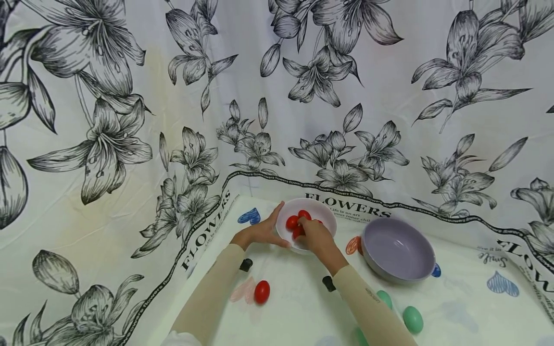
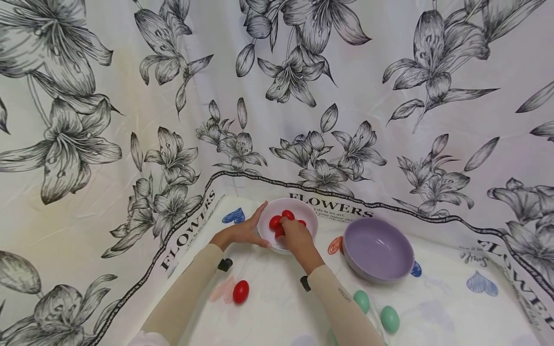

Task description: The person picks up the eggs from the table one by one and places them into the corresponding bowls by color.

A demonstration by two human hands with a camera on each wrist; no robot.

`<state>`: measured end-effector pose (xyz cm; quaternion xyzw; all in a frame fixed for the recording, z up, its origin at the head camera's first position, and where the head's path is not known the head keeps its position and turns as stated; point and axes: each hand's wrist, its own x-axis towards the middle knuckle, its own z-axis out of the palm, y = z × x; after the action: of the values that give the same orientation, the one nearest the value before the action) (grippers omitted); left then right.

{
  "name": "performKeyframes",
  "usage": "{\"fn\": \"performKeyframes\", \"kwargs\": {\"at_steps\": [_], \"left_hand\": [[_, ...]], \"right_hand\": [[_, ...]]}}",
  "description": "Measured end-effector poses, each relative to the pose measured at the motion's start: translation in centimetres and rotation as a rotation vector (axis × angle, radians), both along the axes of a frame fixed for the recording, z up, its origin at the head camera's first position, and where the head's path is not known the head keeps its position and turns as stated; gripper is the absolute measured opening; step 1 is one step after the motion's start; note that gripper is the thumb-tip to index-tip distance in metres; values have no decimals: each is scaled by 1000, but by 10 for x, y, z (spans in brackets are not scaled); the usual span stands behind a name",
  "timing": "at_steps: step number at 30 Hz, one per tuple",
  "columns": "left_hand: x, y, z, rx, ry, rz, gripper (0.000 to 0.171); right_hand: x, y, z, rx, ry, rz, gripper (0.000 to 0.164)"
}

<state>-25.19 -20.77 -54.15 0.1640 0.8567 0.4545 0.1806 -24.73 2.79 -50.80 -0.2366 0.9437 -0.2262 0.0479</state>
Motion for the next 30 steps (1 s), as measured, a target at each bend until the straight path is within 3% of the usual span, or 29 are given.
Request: {"fn": "performKeyframes", "kwargs": {"at_steps": [11,14,22,27,30], "left_hand": [[-5,1,0,-22,44,-32,148],[-5,1,0,-23,37,-29,148],[-7,3,3,6,40,-21,148],[-6,3,1,18,31,-21,148],[-4,1,-1,14,32,-14,147]], "right_hand": [[37,31,22,-423,95,-143,52],[51,39,25,-534,116,-146,55],[93,47,40,-740,242,-62,66],[115,45,52,-893,317,28,73],[125,36,49,-985,323,117,78]]}}
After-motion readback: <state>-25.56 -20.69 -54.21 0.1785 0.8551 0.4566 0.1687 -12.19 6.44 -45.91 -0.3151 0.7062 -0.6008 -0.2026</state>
